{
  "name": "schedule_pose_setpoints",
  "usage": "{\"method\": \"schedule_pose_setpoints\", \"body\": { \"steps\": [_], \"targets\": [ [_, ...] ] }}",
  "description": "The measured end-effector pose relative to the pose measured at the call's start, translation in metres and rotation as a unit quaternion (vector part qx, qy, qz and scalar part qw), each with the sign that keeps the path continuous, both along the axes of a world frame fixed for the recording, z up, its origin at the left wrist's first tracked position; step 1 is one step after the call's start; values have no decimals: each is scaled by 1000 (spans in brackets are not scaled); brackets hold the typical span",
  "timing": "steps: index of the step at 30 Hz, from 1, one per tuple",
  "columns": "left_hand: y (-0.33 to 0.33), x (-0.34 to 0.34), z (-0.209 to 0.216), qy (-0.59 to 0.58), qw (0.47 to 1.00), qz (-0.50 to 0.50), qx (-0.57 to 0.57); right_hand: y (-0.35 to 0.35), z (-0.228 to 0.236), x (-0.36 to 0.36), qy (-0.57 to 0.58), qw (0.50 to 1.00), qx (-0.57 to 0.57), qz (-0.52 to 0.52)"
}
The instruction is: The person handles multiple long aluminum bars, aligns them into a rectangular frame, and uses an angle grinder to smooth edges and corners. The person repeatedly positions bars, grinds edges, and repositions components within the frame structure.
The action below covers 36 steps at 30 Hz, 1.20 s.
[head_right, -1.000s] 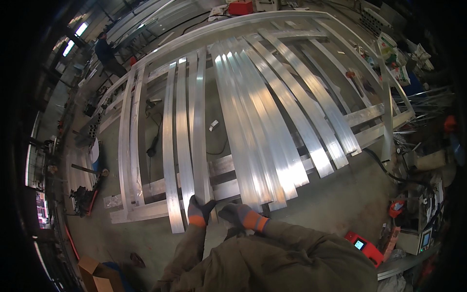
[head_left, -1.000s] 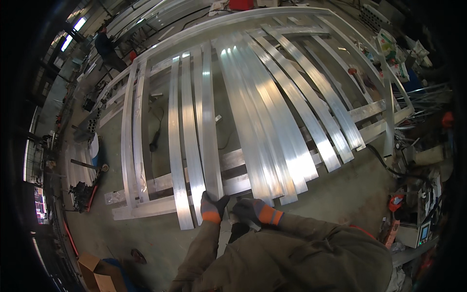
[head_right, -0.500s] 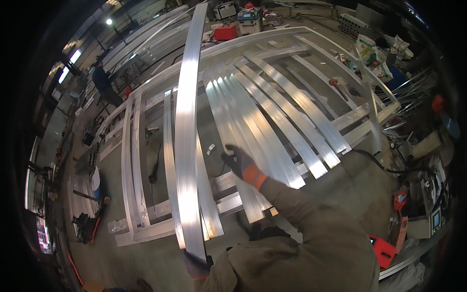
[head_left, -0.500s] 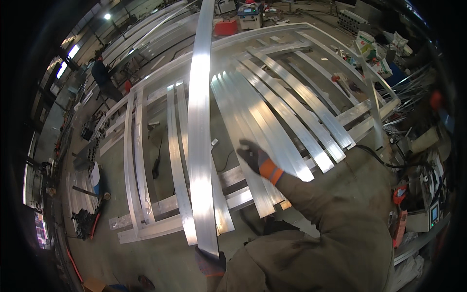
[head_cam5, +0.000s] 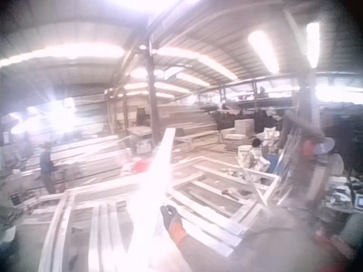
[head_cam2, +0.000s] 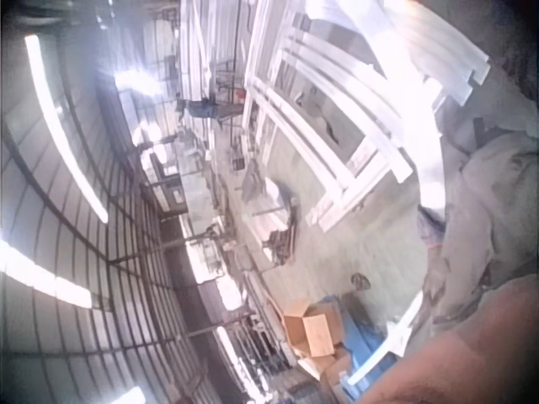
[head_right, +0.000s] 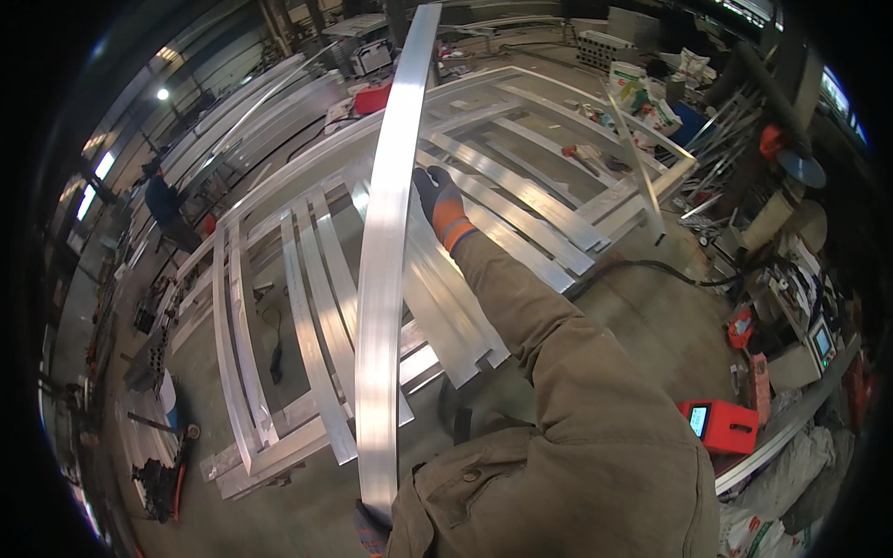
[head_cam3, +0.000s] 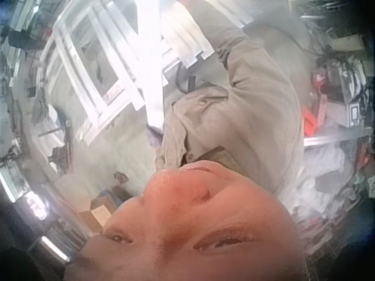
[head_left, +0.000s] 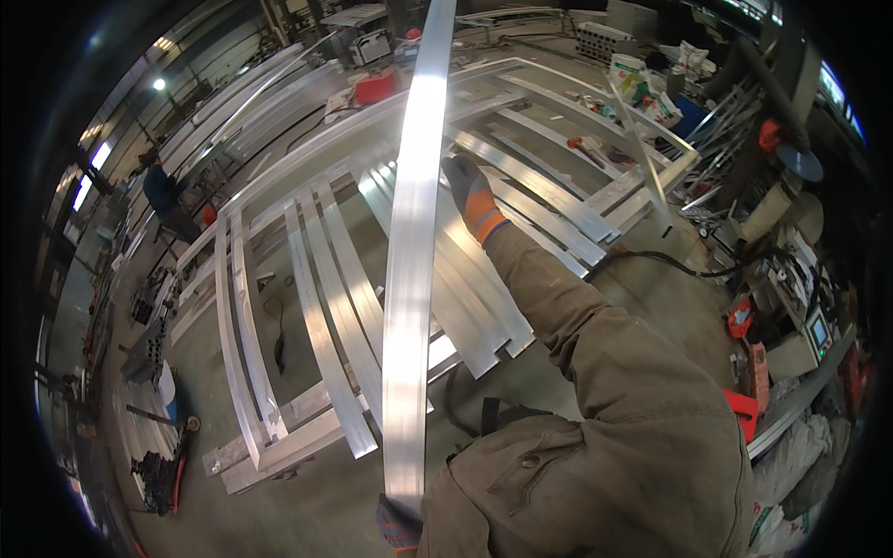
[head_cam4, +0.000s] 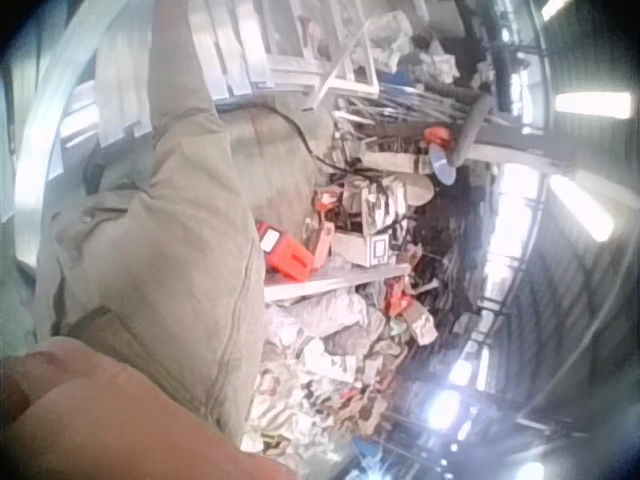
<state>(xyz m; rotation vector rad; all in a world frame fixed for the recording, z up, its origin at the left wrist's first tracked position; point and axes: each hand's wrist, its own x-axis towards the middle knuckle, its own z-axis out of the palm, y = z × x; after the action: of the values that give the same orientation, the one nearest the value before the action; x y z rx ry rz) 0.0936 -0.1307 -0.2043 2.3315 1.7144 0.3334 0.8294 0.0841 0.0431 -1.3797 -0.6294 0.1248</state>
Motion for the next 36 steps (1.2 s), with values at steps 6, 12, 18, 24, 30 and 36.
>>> {"method": "schedule_pose_setpoints", "body": {
  "steps": [6,12,18,24,30,36],
  "targets": [
    [23,-27,-27,-68,992,-102,0,-85,-3,-2,33,999,-5,-41],
    [-21,-5,9,-91,989,-111,-44,-195,2,-27,5,995,-55,-78],
    [9,40,-54,111,991,-8,77,-275,16,-74,107,990,96,-15],
    [-16,113,-132,433,875,217,13,-331,27,-53,87,987,132,-31],
    [-28,223,-29,-68,982,-178,-4,-372,28,12,62,994,65,-65],
    [-103,407,56,-141,973,-182,-23,-418,-12,123,-90,987,-27,-128]
  ]
}}
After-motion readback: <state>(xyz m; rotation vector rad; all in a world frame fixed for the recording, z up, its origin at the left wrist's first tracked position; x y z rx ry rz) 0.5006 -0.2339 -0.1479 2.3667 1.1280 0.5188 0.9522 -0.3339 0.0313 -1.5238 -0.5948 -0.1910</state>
